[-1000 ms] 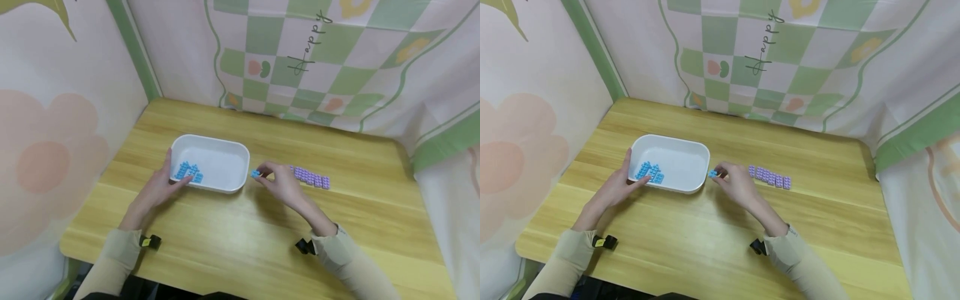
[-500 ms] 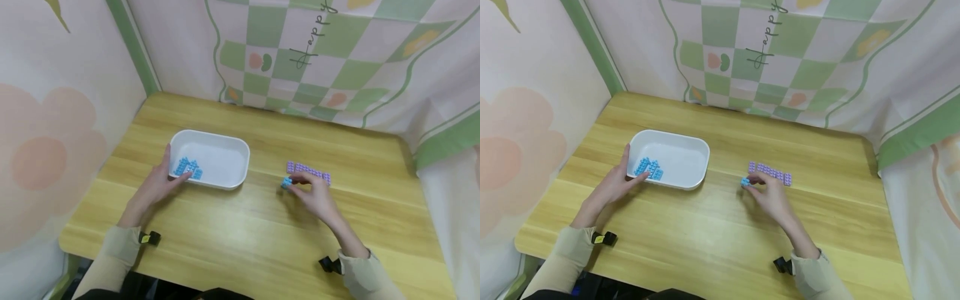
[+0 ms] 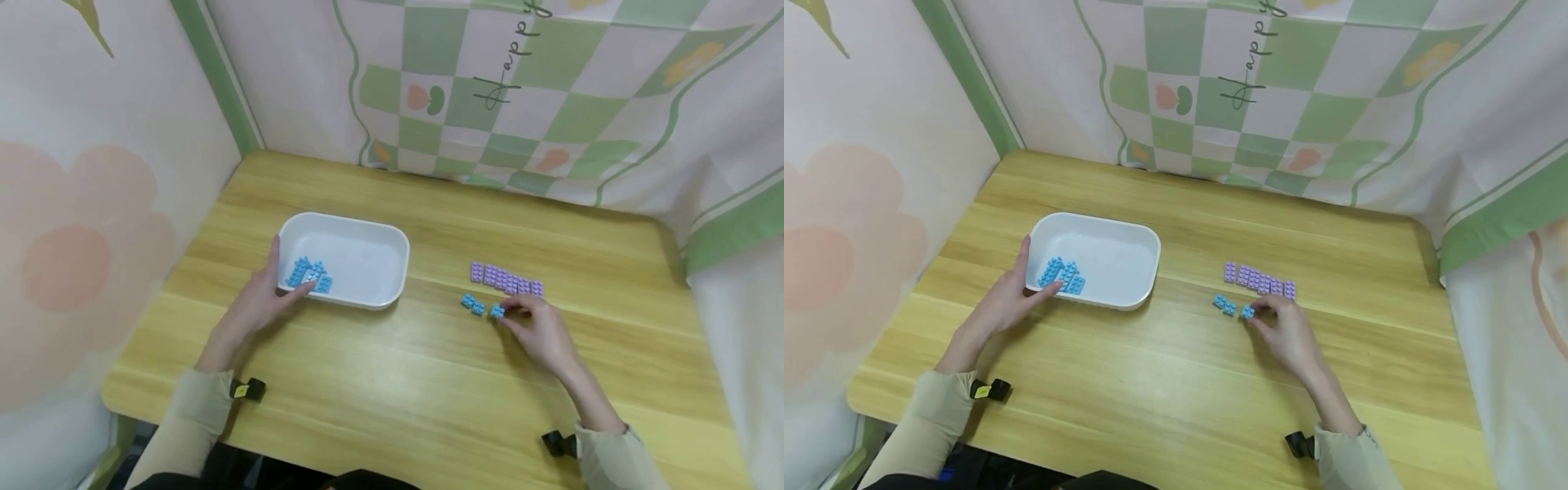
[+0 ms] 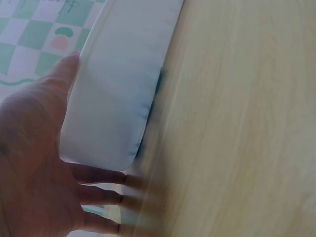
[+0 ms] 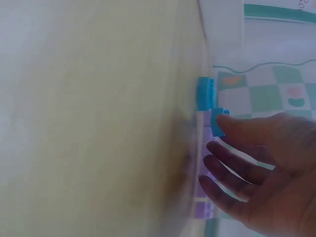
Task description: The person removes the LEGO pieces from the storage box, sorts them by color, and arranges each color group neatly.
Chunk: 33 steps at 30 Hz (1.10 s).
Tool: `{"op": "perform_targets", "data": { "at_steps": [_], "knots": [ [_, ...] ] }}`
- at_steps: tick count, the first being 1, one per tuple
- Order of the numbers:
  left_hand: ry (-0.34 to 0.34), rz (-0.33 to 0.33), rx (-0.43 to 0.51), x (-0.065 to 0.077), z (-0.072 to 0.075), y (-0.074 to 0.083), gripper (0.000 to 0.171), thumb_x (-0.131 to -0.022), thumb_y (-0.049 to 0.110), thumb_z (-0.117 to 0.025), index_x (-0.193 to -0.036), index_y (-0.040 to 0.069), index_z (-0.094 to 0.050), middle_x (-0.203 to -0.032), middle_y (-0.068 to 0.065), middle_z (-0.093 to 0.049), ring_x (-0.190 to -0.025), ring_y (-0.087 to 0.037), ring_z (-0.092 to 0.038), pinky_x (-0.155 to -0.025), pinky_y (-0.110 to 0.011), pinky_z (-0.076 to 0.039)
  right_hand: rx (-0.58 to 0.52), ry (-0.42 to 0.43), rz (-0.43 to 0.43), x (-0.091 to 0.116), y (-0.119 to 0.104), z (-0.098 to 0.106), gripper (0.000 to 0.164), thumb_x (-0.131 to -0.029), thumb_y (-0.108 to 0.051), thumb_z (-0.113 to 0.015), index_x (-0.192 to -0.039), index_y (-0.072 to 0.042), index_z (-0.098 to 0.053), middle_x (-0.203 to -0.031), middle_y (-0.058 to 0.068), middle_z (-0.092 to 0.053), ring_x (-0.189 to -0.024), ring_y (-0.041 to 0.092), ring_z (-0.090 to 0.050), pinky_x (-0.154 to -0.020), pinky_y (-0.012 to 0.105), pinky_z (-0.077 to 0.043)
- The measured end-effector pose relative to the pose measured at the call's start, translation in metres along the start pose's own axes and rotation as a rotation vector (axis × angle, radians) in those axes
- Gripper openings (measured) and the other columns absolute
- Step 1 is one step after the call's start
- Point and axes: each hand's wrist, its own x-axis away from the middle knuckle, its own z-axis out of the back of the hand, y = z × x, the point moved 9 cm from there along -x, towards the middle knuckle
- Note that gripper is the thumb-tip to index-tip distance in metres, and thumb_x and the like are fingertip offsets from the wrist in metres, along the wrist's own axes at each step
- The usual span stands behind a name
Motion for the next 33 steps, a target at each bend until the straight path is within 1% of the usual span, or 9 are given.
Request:
{"op": "perform_targets", "data": {
  "at_steps": [3, 10, 13, 17, 21, 24, 28, 31, 33],
  "knots": [
    [-0.010, 0.010, 0.002, 0.000, 0.000, 0.000, 0.129, -0.098, 0.081, -0.061, -0.174, 0.018, 0.022, -0.179, -0.034, -0.019, -0.161, -0.059, -0.031, -0.133, -0.072, -0.029, -0.002, -0.014, 0.005, -0.003, 0.004, -0.005, 0.021, -0.098, -0.003, -0.080, -0.118, 0.003, -0.077, -0.121, 0.025, -0.077, -0.111, 0.043, -0.074, -0.099, 0.063, -0.063],
    [-0.010, 0.014, 0.012, -0.001, -0.001, -0.001, 0.126, -0.100, 0.077, -0.061, -0.174, 0.018, 0.022, -0.180, -0.032, -0.018, -0.162, -0.058, -0.031, -0.134, -0.070, -0.028, -0.007, 0.021, 0.062, -0.008, 0.001, -0.008, 0.019, -0.096, -0.003, -0.083, -0.113, 0.002, -0.079, -0.120, 0.025, -0.076, -0.114, 0.044, -0.071, -0.100, 0.064, -0.060],
    [-0.009, 0.014, 0.017, -0.001, -0.001, -0.001, 0.127, -0.100, 0.077, -0.062, -0.174, 0.019, 0.022, -0.180, -0.032, -0.018, -0.162, -0.057, -0.031, -0.135, -0.070, -0.027, -0.010, 0.023, 0.068, -0.009, 0.001, -0.010, 0.019, -0.095, -0.003, -0.084, -0.113, 0.002, -0.079, -0.122, 0.026, -0.075, -0.116, 0.045, -0.069, -0.102, 0.065, -0.058],
    [-0.008, 0.013, 0.018, -0.001, -0.001, -0.001, 0.127, -0.100, 0.077, -0.062, -0.174, 0.019, 0.023, -0.181, -0.031, -0.016, -0.163, -0.058, -0.029, -0.135, -0.071, -0.026, -0.011, 0.014, 0.059, -0.009, 0.002, -0.013, 0.021, -0.095, -0.002, -0.083, -0.114, 0.004, -0.078, -0.125, 0.028, -0.073, -0.119, 0.047, -0.067, -0.104, 0.067, -0.056],
    [-0.010, 0.010, 0.020, -0.001, -0.002, -0.002, 0.126, -0.100, 0.077, -0.062, -0.174, 0.019, 0.022, -0.181, -0.030, -0.016, -0.164, -0.057, -0.028, -0.135, -0.071, -0.026, -0.009, 0.001, 0.073, -0.009, 0.002, -0.014, 0.025, -0.093, -0.001, -0.085, -0.116, 0.005, -0.077, -0.125, 0.029, -0.073, -0.121, 0.049, -0.066, -0.107, 0.070, -0.054],
    [-0.012, 0.007, 0.018, 0.000, -0.002, -0.002, 0.125, -0.101, 0.076, -0.062, -0.175, 0.019, 0.022, -0.181, -0.030, -0.017, -0.164, -0.057, -0.028, -0.135, -0.071, -0.027, -0.015, -0.005, 0.077, -0.008, -0.002, -0.012, 0.033, -0.092, -0.002, -0.086, -0.122, 0.006, -0.075, -0.126, 0.029, -0.074, -0.121, 0.050, -0.067, -0.108, 0.071, -0.053],
    [-0.013, 0.001, 0.015, 0.000, -0.002, -0.002, 0.125, -0.101, 0.075, -0.062, -0.174, 0.018, 0.022, -0.181, -0.030, -0.017, -0.164, -0.057, -0.028, -0.135, -0.071, -0.027, -0.034, 0.028, 0.081, -0.010, -0.015, -0.004, 0.045, -0.092, -0.005, -0.087, -0.132, 0.007, -0.070, -0.129, 0.030, -0.073, -0.116, 0.047, -0.069, -0.102, 0.068, -0.058],
    [-0.010, -0.002, 0.017, 0.000, -0.002, -0.002, 0.125, -0.101, 0.074, -0.062, -0.174, 0.018, 0.023, -0.181, -0.030, -0.017, -0.164, -0.057, -0.027, -0.135, -0.071, -0.026, -0.064, 0.086, 0.120, -0.015, -0.036, 0.000, 0.048, -0.092, -0.005, -0.087, -0.134, 0.007, -0.069, -0.129, 0.029, -0.074, -0.113, 0.045, -0.070, -0.098, 0.064, -0.060],
    [-0.007, -0.002, 0.019, -0.001, -0.001, -0.002, 0.126, -0.101, 0.075, -0.062, -0.174, 0.018, 0.022, -0.181, -0.029, -0.016, -0.164, -0.057, -0.027, -0.135, -0.071, -0.026, -0.084, 0.122, 0.165, -0.019, -0.053, 0.000, 0.049, -0.091, -0.004, -0.088, -0.135, 0.007, -0.070, -0.128, 0.027, -0.075, -0.113, 0.044, -0.072, -0.098, 0.062, -0.061]
  ]
}}
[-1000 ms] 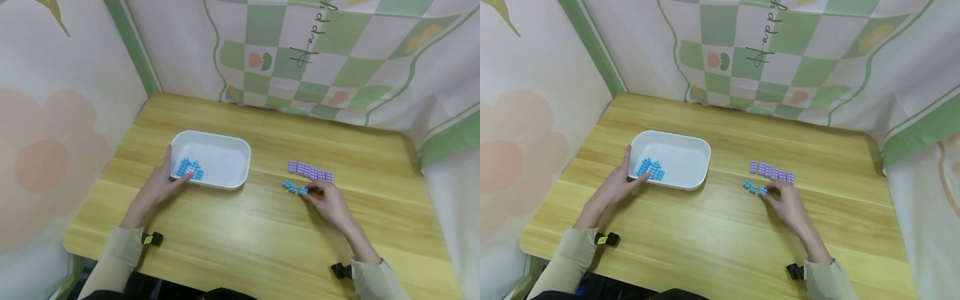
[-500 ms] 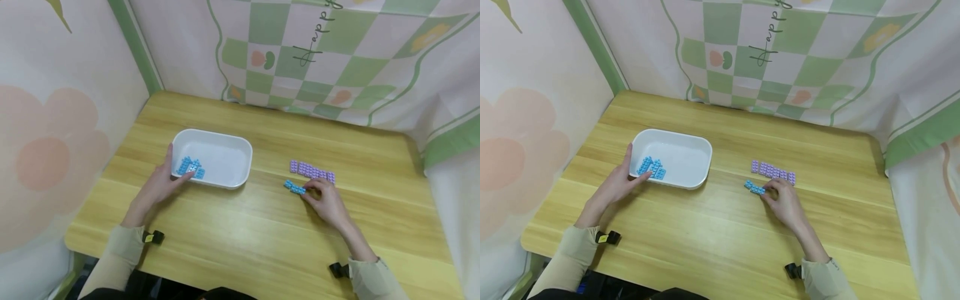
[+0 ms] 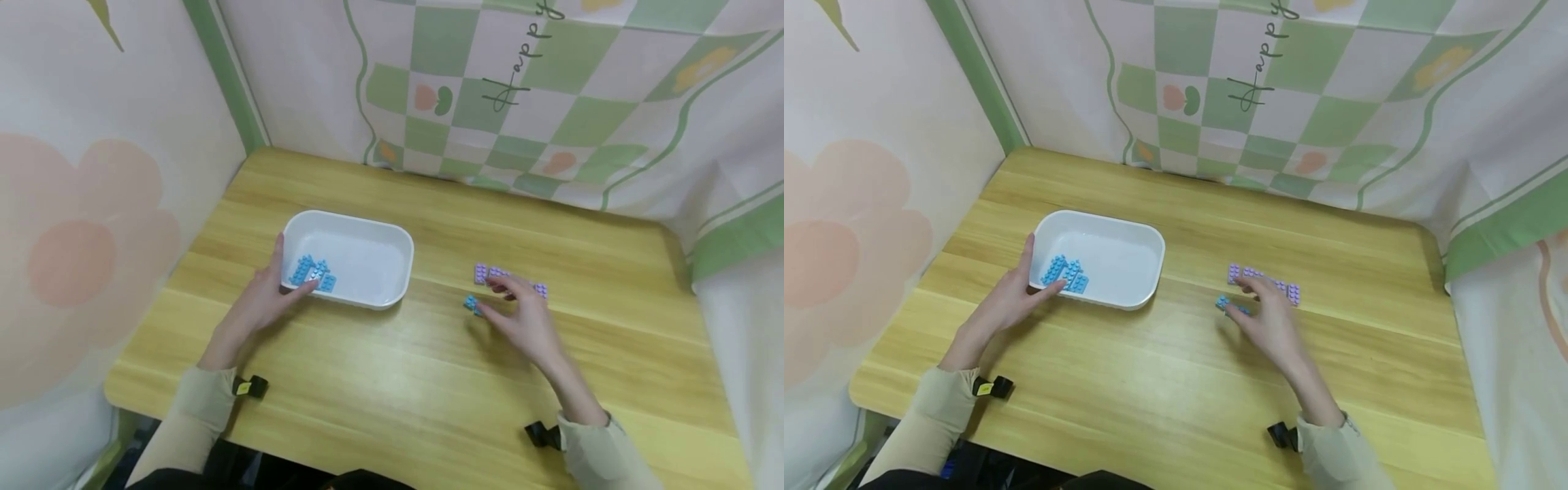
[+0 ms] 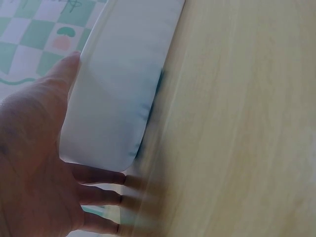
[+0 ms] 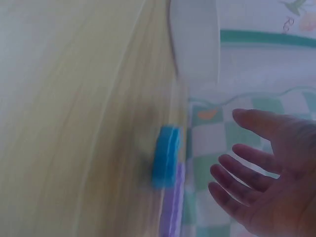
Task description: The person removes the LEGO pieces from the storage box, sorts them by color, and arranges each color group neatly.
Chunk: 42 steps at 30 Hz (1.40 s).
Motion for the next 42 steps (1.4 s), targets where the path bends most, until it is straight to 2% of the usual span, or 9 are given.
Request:
{"op": "perform_targets", "data": {
  "at_steps": [5, 11, 15, 20, 27, 32, 33, 38, 42],
  "knots": [
    [0.006, -0.009, 0.003, -0.002, 0.000, -0.001, 0.126, -0.100, 0.076, -0.063, -0.174, 0.018, 0.022, -0.182, -0.028, -0.017, -0.165, -0.055, -0.028, -0.136, -0.069, -0.026, -0.061, 0.042, 0.082, -0.018, -0.035, -0.020, 0.051, -0.088, -0.003, -0.090, -0.134, 0.007, -0.071, -0.129, 0.028, -0.076, -0.115, 0.045, -0.073, -0.102, 0.062, -0.061],
    [0.001, -0.004, 0.008, -0.002, 0.000, -0.003, 0.126, -0.100, 0.076, -0.063, -0.174, 0.021, 0.023, -0.182, -0.027, -0.015, -0.166, -0.054, -0.026, -0.137, -0.068, -0.024, -0.128, -0.007, 0.098, -0.039, -0.069, -0.050, 0.054, -0.088, -0.006, -0.091, -0.136, 0.007, -0.070, -0.135, 0.028, -0.074, -0.126, 0.046, -0.070, -0.114, 0.063, -0.057],
    [-0.001, 0.005, 0.010, -0.002, 0.001, -0.004, 0.126, -0.100, 0.077, -0.062, -0.174, 0.021, 0.023, -0.183, -0.026, -0.015, -0.166, -0.054, -0.025, -0.137, -0.069, -0.024, -0.156, -0.057, 0.149, -0.054, -0.096, -0.071, 0.055, -0.090, -0.011, -0.091, -0.138, 0.005, -0.070, -0.140, 0.026, -0.073, -0.132, 0.045, -0.068, -0.120, 0.060, -0.054],
    [0.000, 0.007, 0.014, -0.002, 0.000, -0.006, 0.127, -0.098, 0.079, -0.061, -0.174, 0.024, 0.024, -0.183, -0.025, -0.016, -0.166, -0.054, -0.027, -0.135, -0.072, -0.024, -0.155, -0.180, 0.158, -0.073, -0.121, -0.106, 0.060, -0.093, -0.022, -0.089, -0.144, 0.001, -0.067, -0.149, 0.020, -0.069, -0.143, 0.040, -0.063, -0.125, 0.056, -0.051],
    [0.009, 0.008, 0.011, -0.002, 0.000, -0.006, 0.126, -0.098, 0.079, -0.062, -0.175, 0.024, 0.022, -0.181, -0.027, -0.023, -0.162, -0.054, -0.036, -0.131, -0.075, -0.032, -0.018, -0.349, 0.181, -0.092, -0.140, -0.153, 0.062, -0.094, -0.032, -0.090, -0.145, -0.002, -0.068, -0.149, 0.016, -0.071, -0.144, 0.034, -0.063, -0.127, 0.050, -0.050],
    [0.016, 0.005, 0.001, -0.003, 0.000, -0.005, 0.125, -0.099, 0.078, -0.062, -0.176, 0.021, 0.019, -0.179, -0.029, -0.026, -0.159, -0.057, -0.039, -0.128, -0.077, -0.035, 0.115, -0.428, 0.214, -0.103, -0.144, -0.181, 0.060, -0.093, -0.034, -0.090, -0.140, -0.002, -0.072, -0.142, 0.016, -0.075, -0.136, 0.033, -0.069, -0.122, 0.047, -0.054],
    [0.016, 0.005, -0.001, -0.003, 0.001, -0.005, 0.125, -0.099, 0.077, -0.062, -0.176, 0.021, 0.019, -0.180, -0.029, -0.026, -0.159, -0.058, -0.038, -0.128, -0.077, -0.035, 0.130, -0.437, 0.233, -0.107, -0.139, -0.190, 0.060, -0.093, -0.039, -0.089, -0.139, -0.004, -0.073, -0.139, 0.014, -0.077, -0.133, 0.031, -0.071, -0.120, 0.045, -0.055],
    [0.008, -0.007, -0.002, -0.003, 0.000, -0.004, 0.123, -0.101, 0.074, -0.063, -0.175, 0.021, 0.021, -0.180, -0.029, -0.024, -0.160, -0.057, -0.036, -0.131, -0.079, -0.027, 0.256, -0.466, 0.300, -0.115, -0.144, -0.212, 0.052, -0.094, -0.044, -0.088, -0.129, -0.007, -0.079, -0.124, 0.009, -0.083, -0.114, 0.027, -0.077, -0.104, 0.044, -0.063],
    [0.015, -0.021, 0.000, -0.002, 0.000, -0.003, 0.122, -0.102, 0.071, -0.064, -0.175, 0.020, 0.020, -0.179, -0.030, -0.027, -0.159, -0.056, -0.038, -0.132, -0.078, -0.026, 0.346, -0.460, 0.325, -0.118, -0.154, -0.217, 0.045, -0.092, -0.046, -0.090, -0.112, -0.008, -0.080, -0.104, 0.007, -0.081, -0.091, 0.024, -0.073, -0.085, 0.040, -0.062]
  ]
}}
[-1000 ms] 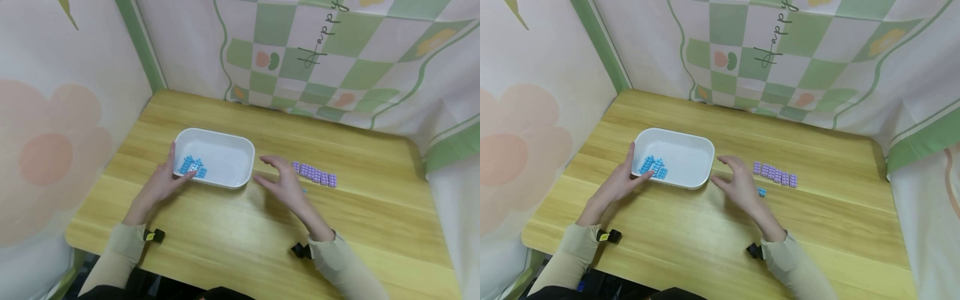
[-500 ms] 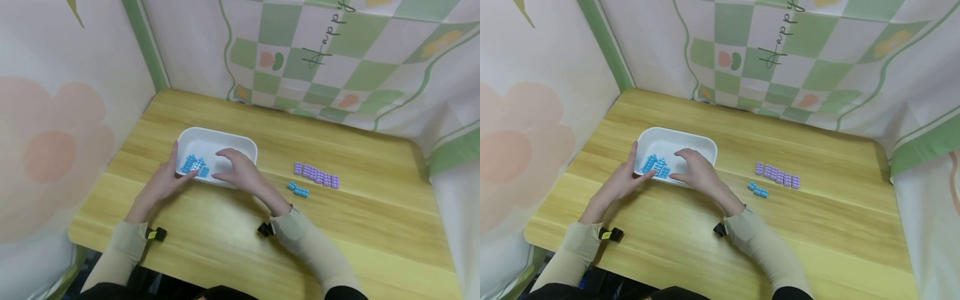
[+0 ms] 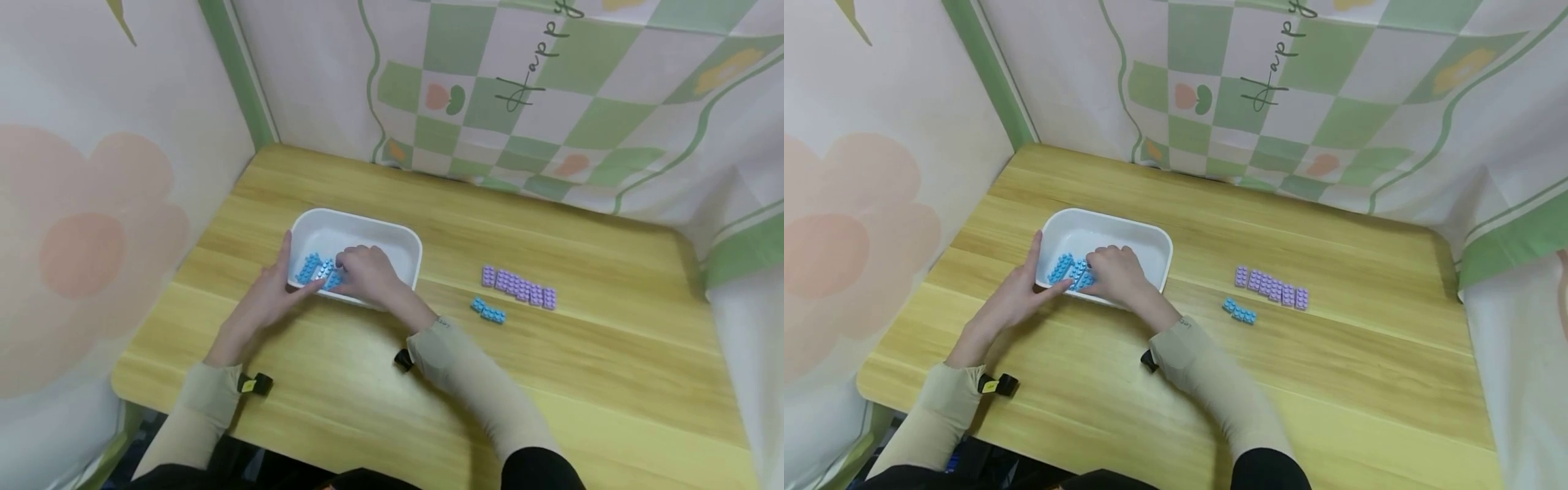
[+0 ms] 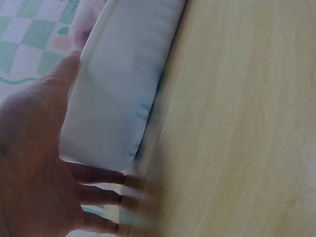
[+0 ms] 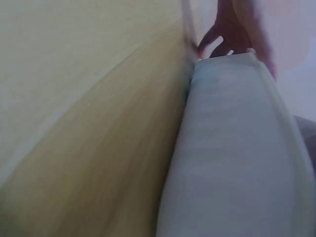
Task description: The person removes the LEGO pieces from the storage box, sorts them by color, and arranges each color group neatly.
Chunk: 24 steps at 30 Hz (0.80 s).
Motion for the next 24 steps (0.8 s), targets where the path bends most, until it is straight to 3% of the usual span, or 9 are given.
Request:
{"op": "perform_targets", "data": {
  "at_steps": [4, 10, 18, 24],
  "knots": [
    [0.007, 0.005, 0.002, 0.000, -0.002, -0.002, 0.122, -0.102, 0.071, -0.065, -0.176, 0.021, 0.019, -0.178, -0.031, -0.029, -0.157, -0.057, -0.041, -0.131, -0.077, -0.029, 0.029, -0.018, -0.004, -0.004, 0.001, -0.008, 0.044, -0.091, -0.049, -0.090, -0.107, -0.009, -0.080, -0.098, 0.004, -0.075, -0.083, 0.021, -0.064, -0.078, 0.038, -0.057],
    [0.009, 0.006, 0.012, -0.001, -0.001, -0.001, 0.121, -0.103, 0.068, -0.065, -0.176, 0.020, 0.018, -0.177, -0.030, -0.032, -0.155, -0.054, -0.046, -0.130, -0.076, -0.033, 0.011, -0.007, 0.005, -0.002, 0.009, -0.011, 0.047, -0.090, -0.043, -0.092, -0.122, -0.009, -0.081, -0.114, 0.007, -0.076, -0.097, 0.024, -0.070, -0.089, 0.041, -0.062],
    [0.004, -0.010, 0.022, -0.003, -0.002, 0.000, 0.122, -0.103, 0.066, -0.066, -0.176, 0.019, 0.019, -0.176, -0.029, -0.035, -0.158, -0.051, -0.044, -0.137, -0.075, -0.016, -0.049, -0.025, 0.012, 0.004, 0.016, -0.008, 0.048, -0.092, -0.037, -0.089, -0.128, -0.006, -0.079, -0.125, 0.011, -0.076, -0.114, 0.029, -0.070, -0.104, 0.045, -0.061],
    [-0.005, 0.011, 0.028, -0.002, -0.002, -0.002, 0.123, -0.103, 0.069, -0.065, -0.175, 0.020, 0.021, -0.180, -0.027, -0.026, -0.163, -0.052, -0.034, -0.138, -0.074, -0.008, -0.082, 0.012, 0.029, 0.010, 0.018, 0.001, 0.046, -0.094, -0.032, -0.086, -0.129, -0.004, -0.078, -0.128, 0.013, -0.080, -0.120, 0.032, -0.073, -0.113, 0.048, -0.059]
  ]
}}
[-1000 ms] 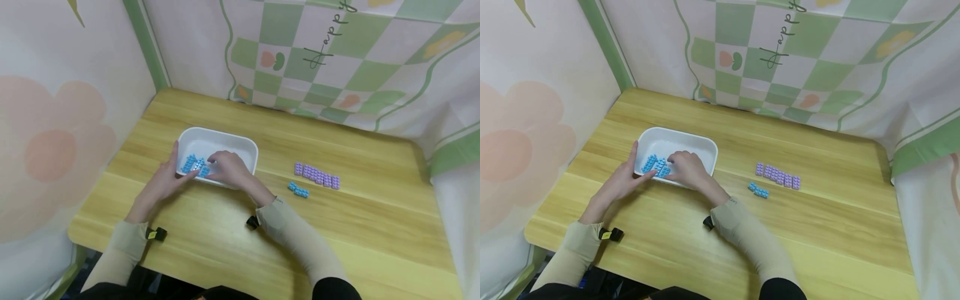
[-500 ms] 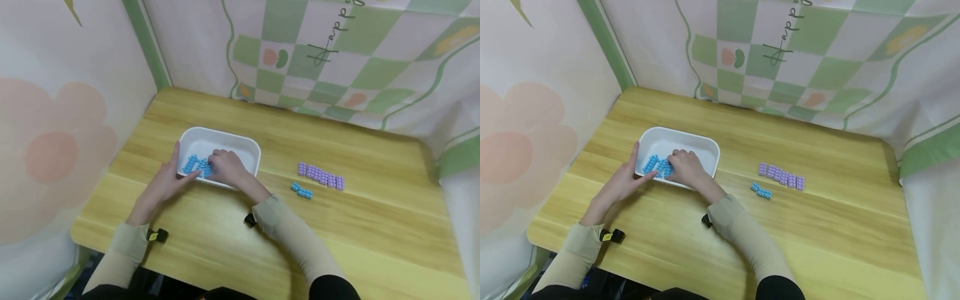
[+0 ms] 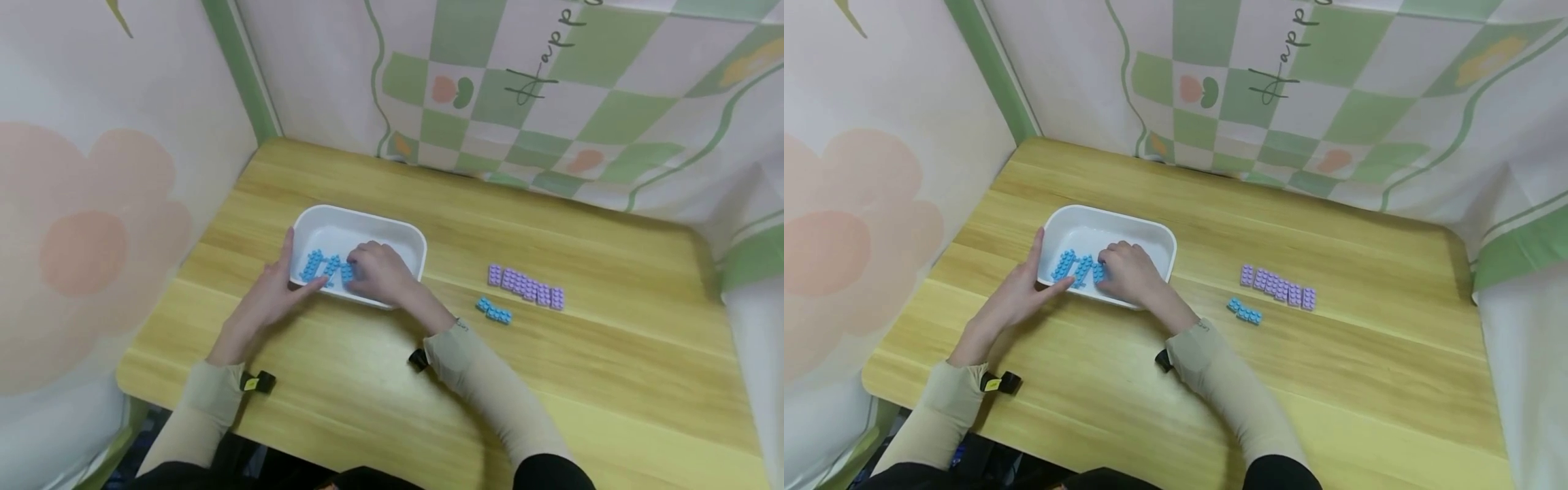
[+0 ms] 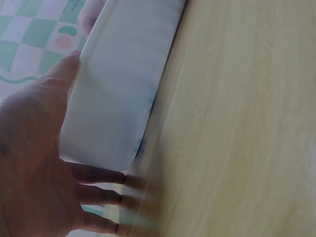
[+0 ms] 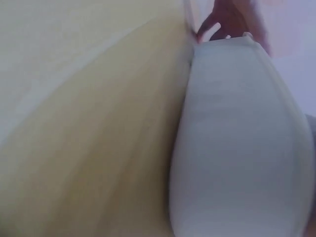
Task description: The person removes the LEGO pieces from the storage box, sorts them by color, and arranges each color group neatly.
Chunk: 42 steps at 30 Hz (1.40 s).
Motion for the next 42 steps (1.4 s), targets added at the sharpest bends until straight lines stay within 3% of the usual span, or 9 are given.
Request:
{"op": "perform_targets", "data": {
  "at_steps": [8, 24, 33, 42],
  "knots": [
    [-0.002, 0.015, -0.003, 0.001, 0.001, 0.001, 0.123, -0.102, 0.070, -0.065, -0.175, 0.020, 0.020, -0.181, -0.026, -0.022, -0.165, -0.052, -0.031, -0.139, -0.072, -0.009, -0.131, 0.089, 0.023, 0.018, 0.005, 0.023, 0.040, -0.093, -0.021, -0.087, -0.128, -0.003, -0.077, -0.124, 0.014, -0.082, -0.117, 0.032, -0.073, -0.111, 0.049, -0.058],
    [-0.004, 0.018, -0.005, 0.000, 0.000, 0.003, 0.124, -0.102, 0.071, -0.065, -0.175, 0.023, 0.023, -0.183, -0.024, -0.016, -0.166, -0.051, -0.027, -0.139, -0.071, -0.007, -0.196, 0.166, -0.044, 0.073, 0.022, 0.055, 0.043, -0.096, -0.028, -0.088, -0.130, -0.006, -0.074, -0.131, 0.013, -0.077, -0.134, 0.035, -0.065, -0.126, 0.059, -0.044],
    [-0.008, 0.023, -0.002, 0.001, -0.001, 0.002, 0.124, -0.101, 0.072, -0.064, -0.174, 0.023, 0.023, -0.183, -0.024, -0.016, -0.166, -0.052, -0.027, -0.138, -0.072, -0.013, -0.288, 0.221, -0.052, 0.107, 0.028, 0.069, 0.041, -0.092, -0.019, -0.091, -0.126, -0.005, -0.073, -0.131, 0.014, -0.076, -0.132, 0.035, -0.066, -0.119, 0.056, -0.054],
    [-0.013, 0.026, -0.002, 0.001, 0.000, 0.001, 0.123, -0.102, 0.072, -0.064, -0.174, 0.025, 0.024, -0.182, -0.025, -0.019, -0.165, -0.054, -0.028, -0.136, -0.074, -0.021, -0.300, 0.310, -0.069, 0.144, 0.046, 0.079, 0.041, -0.088, -0.009, -0.093, -0.125, -0.003, -0.075, -0.130, 0.016, -0.077, -0.130, 0.037, -0.068, -0.117, 0.060, -0.055]
  ]
}}
